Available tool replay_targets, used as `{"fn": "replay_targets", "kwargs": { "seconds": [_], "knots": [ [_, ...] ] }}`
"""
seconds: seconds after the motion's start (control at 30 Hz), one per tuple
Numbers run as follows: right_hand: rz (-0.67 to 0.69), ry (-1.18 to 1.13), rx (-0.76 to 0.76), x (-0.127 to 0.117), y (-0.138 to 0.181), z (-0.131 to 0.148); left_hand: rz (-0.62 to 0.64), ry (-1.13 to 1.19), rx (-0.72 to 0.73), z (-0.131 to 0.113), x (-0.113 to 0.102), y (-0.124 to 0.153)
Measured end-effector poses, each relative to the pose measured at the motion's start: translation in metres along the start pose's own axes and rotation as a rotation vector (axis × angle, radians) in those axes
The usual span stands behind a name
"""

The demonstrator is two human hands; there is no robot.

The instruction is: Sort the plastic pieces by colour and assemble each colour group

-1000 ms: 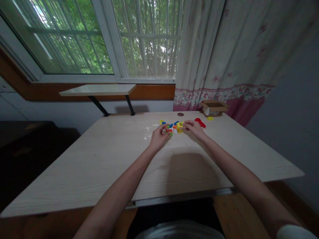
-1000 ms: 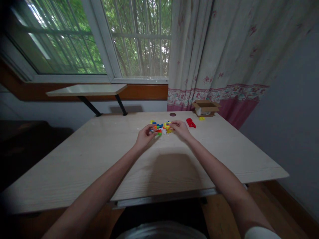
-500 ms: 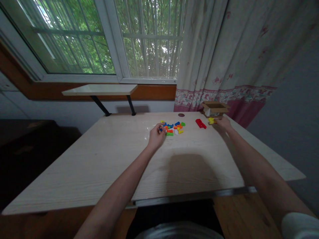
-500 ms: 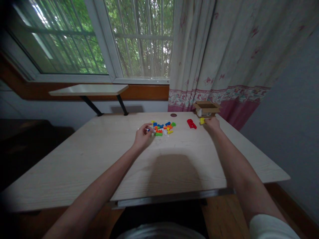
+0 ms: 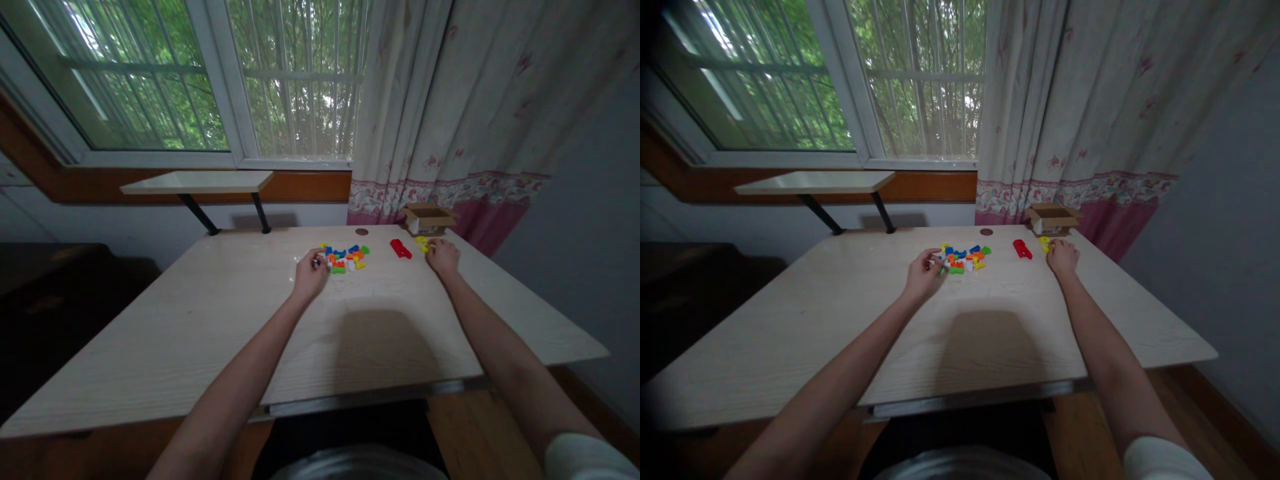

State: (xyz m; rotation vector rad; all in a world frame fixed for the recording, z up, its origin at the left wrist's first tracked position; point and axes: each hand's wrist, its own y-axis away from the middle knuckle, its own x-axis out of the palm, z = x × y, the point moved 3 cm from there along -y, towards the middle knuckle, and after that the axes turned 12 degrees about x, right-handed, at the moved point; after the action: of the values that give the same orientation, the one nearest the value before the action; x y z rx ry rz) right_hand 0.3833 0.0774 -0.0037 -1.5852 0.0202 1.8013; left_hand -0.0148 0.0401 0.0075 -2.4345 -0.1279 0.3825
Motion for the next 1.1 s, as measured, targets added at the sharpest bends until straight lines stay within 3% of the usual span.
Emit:
{"fn": "replay_targets", "kwargs": {
  "seconds": [0.17,1.1],
  "knots": [
    [0.034,0.078,-0.099,0.0,0.007,0.004,0.012,-0.049,0.0,-0.002,0.0,0.001],
    [0.23,0.103,-0.068,0.01,0.002,0.002,0.064,-0.136,-0.008,0.001,0.003,0.001]
  ]
}}
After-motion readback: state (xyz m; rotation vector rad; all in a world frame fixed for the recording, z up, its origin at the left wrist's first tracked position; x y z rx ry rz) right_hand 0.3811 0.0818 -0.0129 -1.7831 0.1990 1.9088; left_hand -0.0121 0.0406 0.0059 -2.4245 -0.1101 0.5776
